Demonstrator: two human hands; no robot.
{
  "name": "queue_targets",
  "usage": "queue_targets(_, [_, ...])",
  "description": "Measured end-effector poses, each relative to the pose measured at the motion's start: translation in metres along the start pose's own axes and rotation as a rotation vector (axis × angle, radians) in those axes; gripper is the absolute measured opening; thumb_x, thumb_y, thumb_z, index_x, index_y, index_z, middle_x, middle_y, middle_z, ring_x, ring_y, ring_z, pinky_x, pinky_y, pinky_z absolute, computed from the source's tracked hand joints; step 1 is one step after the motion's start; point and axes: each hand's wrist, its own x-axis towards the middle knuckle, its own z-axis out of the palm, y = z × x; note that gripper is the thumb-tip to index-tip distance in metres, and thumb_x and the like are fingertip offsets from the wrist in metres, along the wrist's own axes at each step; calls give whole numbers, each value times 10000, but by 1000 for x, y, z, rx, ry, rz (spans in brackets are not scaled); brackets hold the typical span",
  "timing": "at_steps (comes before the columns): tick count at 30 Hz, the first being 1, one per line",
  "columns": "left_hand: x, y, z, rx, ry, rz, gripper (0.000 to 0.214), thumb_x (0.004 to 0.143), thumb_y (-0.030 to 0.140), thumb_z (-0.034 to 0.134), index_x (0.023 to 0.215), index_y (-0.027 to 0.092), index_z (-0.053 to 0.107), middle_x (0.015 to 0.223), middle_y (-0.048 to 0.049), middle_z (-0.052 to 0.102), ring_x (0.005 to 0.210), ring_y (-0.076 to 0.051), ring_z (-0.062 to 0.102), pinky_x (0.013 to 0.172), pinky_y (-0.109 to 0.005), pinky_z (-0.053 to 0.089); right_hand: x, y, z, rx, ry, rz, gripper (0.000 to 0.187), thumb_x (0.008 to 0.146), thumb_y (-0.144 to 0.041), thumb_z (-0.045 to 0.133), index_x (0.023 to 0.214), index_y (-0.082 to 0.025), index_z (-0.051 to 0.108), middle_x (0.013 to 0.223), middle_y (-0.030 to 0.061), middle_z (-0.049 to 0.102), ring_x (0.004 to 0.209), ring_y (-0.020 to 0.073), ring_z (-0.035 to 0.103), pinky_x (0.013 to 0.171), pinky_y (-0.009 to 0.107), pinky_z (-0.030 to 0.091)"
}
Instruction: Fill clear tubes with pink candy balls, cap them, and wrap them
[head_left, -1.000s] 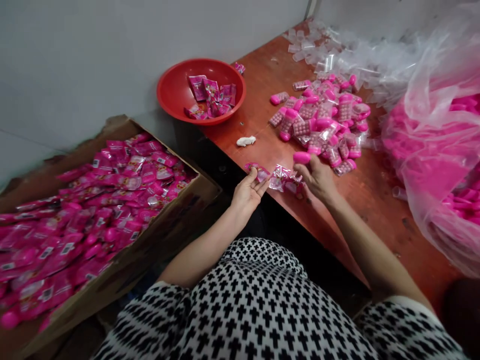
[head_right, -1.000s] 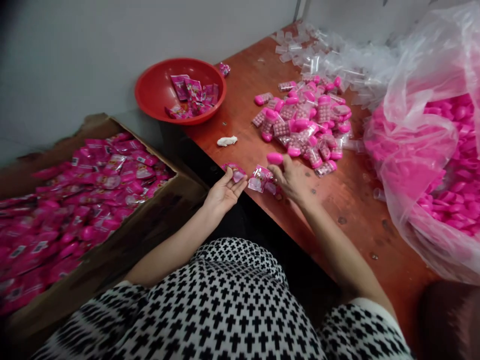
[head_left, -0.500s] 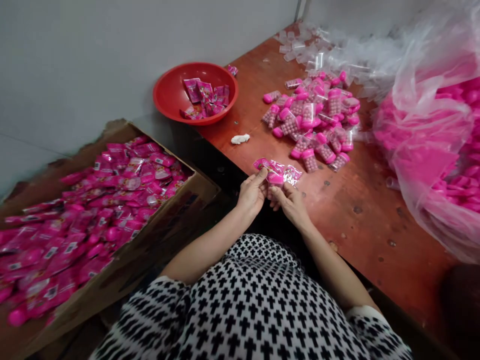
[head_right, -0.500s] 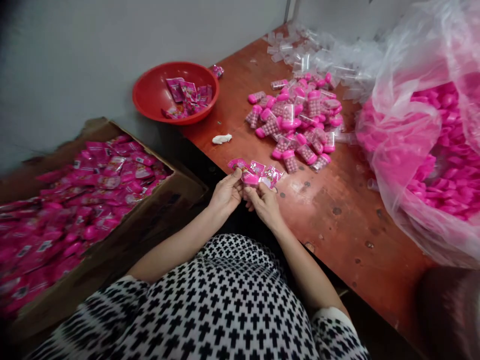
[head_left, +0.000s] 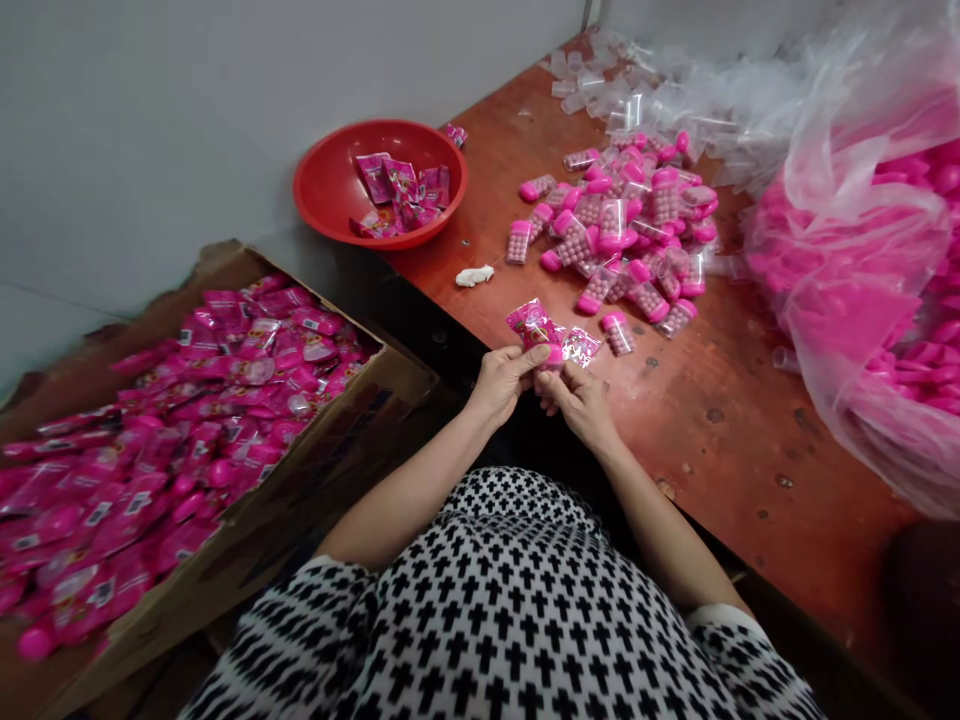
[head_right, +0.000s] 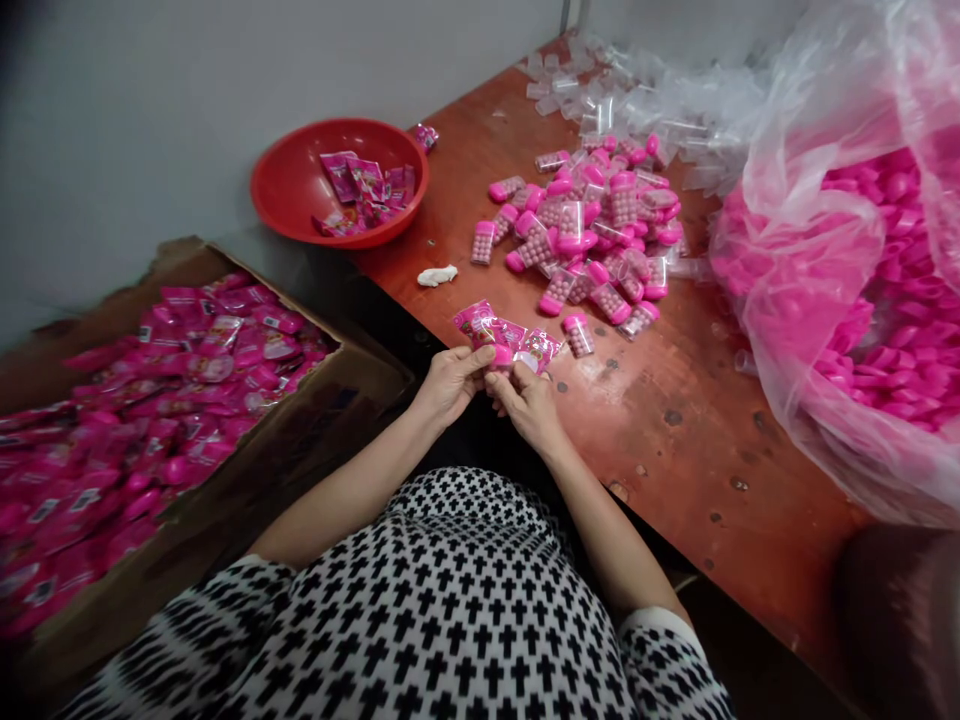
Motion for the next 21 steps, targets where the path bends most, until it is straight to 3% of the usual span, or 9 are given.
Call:
queue_targets(4, [1,6,-3,60,-76,-35,329,586,352,802,553,98,596,491,-23,570,428,-109,524,462,-257,425,3,-2,-5,192,-130,127,345,755,-528,628,790,-188,578,653,-17,637,452,86,563,377,196,438])
queue_targets(6, [0,7,-4,84,-86,-40,299,585,332,804,571,90,628,504,-28,580,448,-109,533,491,-263,437,5,-3,-6,223,-131,153,355,733,-530,651,763,-184,575,644,-17,637,448,85,561,373,194,436])
queue_targets(9, [0,4,-4,86,-71,-39,277,587,318,804,622,81,666,549,-39,610,485,-112,551,534,-269,457,5,-4,-4,175,-26,120,343,718,-506,677,740,-182,565,612,-26,622,446,74,541,385,184,433])
queue_targets(13, [2,1,-5,-36,32,-34,298,547,285,825,548,92,599,591,-45,633,555,-118,590,608,-274,488,1,-2,1,287,120,101,359,692,-459,719,894,-213,553,664,-43,640,518,86,583,466,200,500])
queue_targets(17, [3,2,-7,-131,84,-31,304,532,250,833,555,92,574,634,-44,650,607,-109,609,679,-275,499,-4,1,3,395,130,108,353,660,-403,761,891,-222,564,785,-28,661,692,113,653,668,269,575])
queue_targets(21, [-4,-4,-3,-110,57,-64,291,523,257,839,592,79,620,625,-44,650,582,-107,603,638,-260,503,1,2,6,432,194,122,338,640,-390,776,829,-211,561,711,-38,650,620,104,640,629,258,572])
